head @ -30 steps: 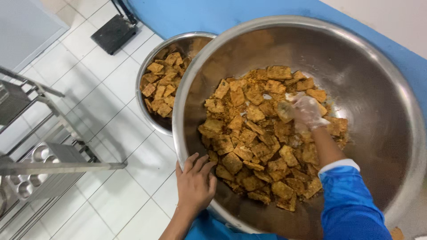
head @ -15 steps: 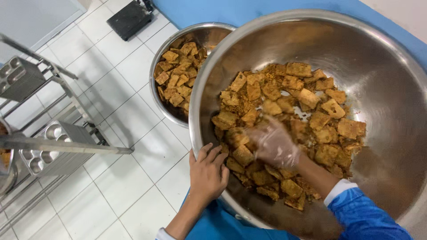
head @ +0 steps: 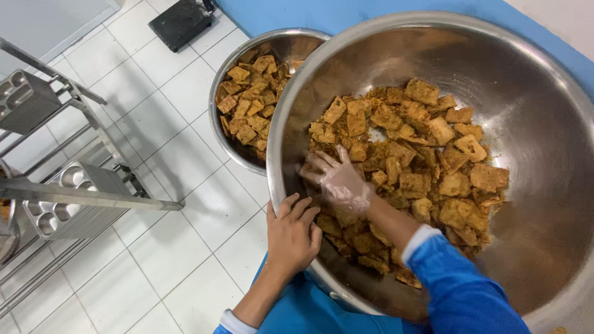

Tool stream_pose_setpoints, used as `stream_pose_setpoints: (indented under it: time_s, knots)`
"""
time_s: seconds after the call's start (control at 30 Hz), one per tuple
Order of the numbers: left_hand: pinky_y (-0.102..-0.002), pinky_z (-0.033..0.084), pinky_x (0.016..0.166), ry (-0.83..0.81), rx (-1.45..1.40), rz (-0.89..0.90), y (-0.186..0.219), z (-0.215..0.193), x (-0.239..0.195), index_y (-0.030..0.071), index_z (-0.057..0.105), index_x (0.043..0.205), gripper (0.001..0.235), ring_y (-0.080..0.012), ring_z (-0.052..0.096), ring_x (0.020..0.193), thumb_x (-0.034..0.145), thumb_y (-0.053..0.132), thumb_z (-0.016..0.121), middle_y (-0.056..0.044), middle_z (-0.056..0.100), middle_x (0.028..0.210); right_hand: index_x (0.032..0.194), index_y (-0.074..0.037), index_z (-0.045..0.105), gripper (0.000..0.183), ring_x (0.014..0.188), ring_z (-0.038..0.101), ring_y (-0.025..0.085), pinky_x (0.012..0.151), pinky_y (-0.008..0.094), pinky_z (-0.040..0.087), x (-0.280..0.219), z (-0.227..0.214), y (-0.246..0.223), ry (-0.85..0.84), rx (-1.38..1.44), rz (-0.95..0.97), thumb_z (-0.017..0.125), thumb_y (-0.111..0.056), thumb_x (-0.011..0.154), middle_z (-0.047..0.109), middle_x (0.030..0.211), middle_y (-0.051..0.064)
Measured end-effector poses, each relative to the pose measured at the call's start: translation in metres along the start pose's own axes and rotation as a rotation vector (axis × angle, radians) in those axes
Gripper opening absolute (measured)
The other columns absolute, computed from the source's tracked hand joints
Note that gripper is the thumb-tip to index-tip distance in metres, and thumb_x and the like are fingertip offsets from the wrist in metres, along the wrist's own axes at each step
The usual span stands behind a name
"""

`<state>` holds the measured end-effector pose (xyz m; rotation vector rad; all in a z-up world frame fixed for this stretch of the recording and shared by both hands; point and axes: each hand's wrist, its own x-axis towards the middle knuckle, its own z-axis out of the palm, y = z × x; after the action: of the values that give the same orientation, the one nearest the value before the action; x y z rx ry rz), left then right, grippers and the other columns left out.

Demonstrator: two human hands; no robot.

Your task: The person mixes seasoned, cubed food items in a large stainless steel bowl using a gloved right hand. The left hand stabilizes the bowl while the right hand repeatedly lifts and turns the pieces to distribute seasoning. A second bowl containing similar items sits nearby.

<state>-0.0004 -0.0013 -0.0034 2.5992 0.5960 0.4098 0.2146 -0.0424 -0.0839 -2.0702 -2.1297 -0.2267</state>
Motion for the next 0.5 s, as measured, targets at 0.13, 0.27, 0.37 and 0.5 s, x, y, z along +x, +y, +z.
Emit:
stream_pose_setpoints:
  time_s: [0.13, 0.27, 0.37, 0.5]
  knots:
    - [-0.064, 0.028, 0.109, 0.007, -0.012, -0.003, -0.001, 0.000, -0.001, 0.008, 0.075, 0.105, 0.035, -0.0323, 0.050, 0.128, 0.074, 0.017, 0.063, -0.010, 0.068, 0.125, 0.143, -0.029, 0.057, 0.049, 0.148, 0.035, 0.032, 0.123, 0.060, 0.012, 0.008, 0.034, 0.040, -0.207, -0.072, 0.342, 0.048, -0.035, 0.095, 0.042, 0.158, 0.006]
    - [-0.061, 0.027, 0.110, 0.018, -0.012, 0.000, -0.001, 0.001, 0.001, 0.009, 0.076, 0.103, 0.033, -0.0316, 0.051, 0.128, 0.074, 0.017, 0.063, -0.010, 0.068, 0.125, 0.126, -0.020, 0.065, 0.032, 0.116, 0.054, 0.023, 0.101, 0.047, 0.046, -0.024, 0.050, 0.059, -0.170, 0.373, 0.620, 0.064, -0.029, 0.096, 0.058, 0.133, 0.010]
    - [-0.061, 0.028, 0.110, 0.014, -0.017, -0.002, 0.000, 0.001, 0.001, 0.009, 0.076, 0.103, 0.034, -0.0312, 0.051, 0.128, 0.074, 0.017, 0.063, -0.009, 0.068, 0.125, 0.115, -0.015, 0.071, 0.014, 0.077, 0.071, 0.021, 0.065, 0.028, 0.070, -0.058, 0.058, 0.036, 0.017, 0.971, 0.513, 0.065, -0.022, 0.104, 0.073, 0.101, 0.009]
    - [-0.061, 0.028, 0.110, 0.019, -0.033, 0.001, -0.001, -0.001, 0.000, 0.008, 0.075, 0.105, 0.034, -0.0316, 0.051, 0.127, 0.074, 0.017, 0.063, -0.009, 0.068, 0.125, 0.125, -0.010, 0.062, 0.047, 0.094, 0.071, 0.023, 0.077, 0.033, 0.064, -0.088, 0.049, 0.011, -0.192, 0.546, 0.157, 0.070, -0.028, 0.083, 0.063, 0.123, 0.011]
